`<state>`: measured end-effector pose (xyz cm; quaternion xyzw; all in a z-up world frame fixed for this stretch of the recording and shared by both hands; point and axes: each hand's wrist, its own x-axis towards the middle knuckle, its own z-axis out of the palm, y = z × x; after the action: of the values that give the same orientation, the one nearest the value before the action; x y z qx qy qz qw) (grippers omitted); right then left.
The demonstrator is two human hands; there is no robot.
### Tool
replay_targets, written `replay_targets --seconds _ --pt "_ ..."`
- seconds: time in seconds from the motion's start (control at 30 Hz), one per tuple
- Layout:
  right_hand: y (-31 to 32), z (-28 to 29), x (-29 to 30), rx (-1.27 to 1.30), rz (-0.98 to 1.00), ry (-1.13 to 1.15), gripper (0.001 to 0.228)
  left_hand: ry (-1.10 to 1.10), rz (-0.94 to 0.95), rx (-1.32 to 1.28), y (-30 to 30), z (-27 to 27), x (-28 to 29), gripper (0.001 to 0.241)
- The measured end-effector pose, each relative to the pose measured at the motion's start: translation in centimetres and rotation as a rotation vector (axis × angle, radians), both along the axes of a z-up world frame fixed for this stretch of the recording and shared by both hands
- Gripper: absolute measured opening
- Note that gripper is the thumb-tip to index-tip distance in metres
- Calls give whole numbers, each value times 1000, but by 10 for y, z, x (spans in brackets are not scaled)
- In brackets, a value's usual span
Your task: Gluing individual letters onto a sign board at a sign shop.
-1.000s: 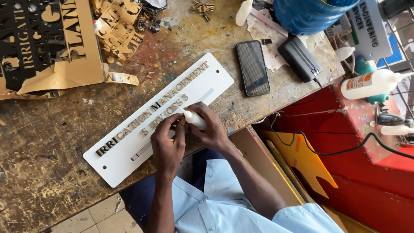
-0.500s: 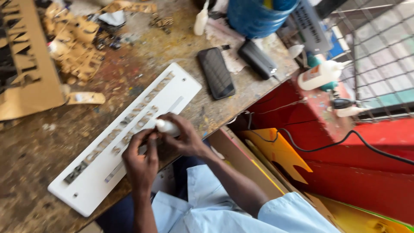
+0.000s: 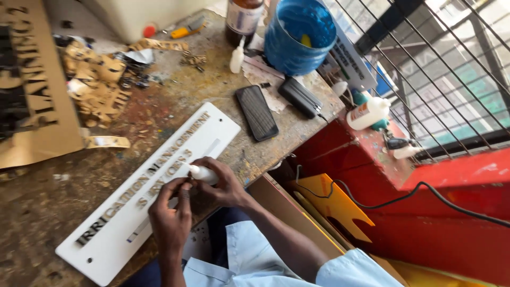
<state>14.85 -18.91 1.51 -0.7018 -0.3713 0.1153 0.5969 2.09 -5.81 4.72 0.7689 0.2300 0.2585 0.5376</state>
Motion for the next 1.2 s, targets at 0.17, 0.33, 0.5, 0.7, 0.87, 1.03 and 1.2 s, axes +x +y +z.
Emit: replay_targets --seconds 0.17,0.33,0.5,0.7,0.87,1.03,1.2 --pt "-1 -4 1 -23 43 -101 36 -35 17 4 7 -13 -2 17" --pt "13 19 -7 -30 71 -158 36 -18 18 11 20 -9 -15 21" --pt "24 33 -14 -9 63 -148 36 3 23 89 26 -11 -26 25" --pt "31 22 -6 -37 141 -189 41 -94 15 182 31 0 -29 17" --pt "36 13 -3 23 84 -346 35 -103 18 237 30 -10 -29 14" --pt "30 0 0 -15 -19 -405 40 -159 94 256 27 -9 -30 12" --pt "25 -5 14 32 -160 -236 43 -244 152 120 36 -22 -39 15"
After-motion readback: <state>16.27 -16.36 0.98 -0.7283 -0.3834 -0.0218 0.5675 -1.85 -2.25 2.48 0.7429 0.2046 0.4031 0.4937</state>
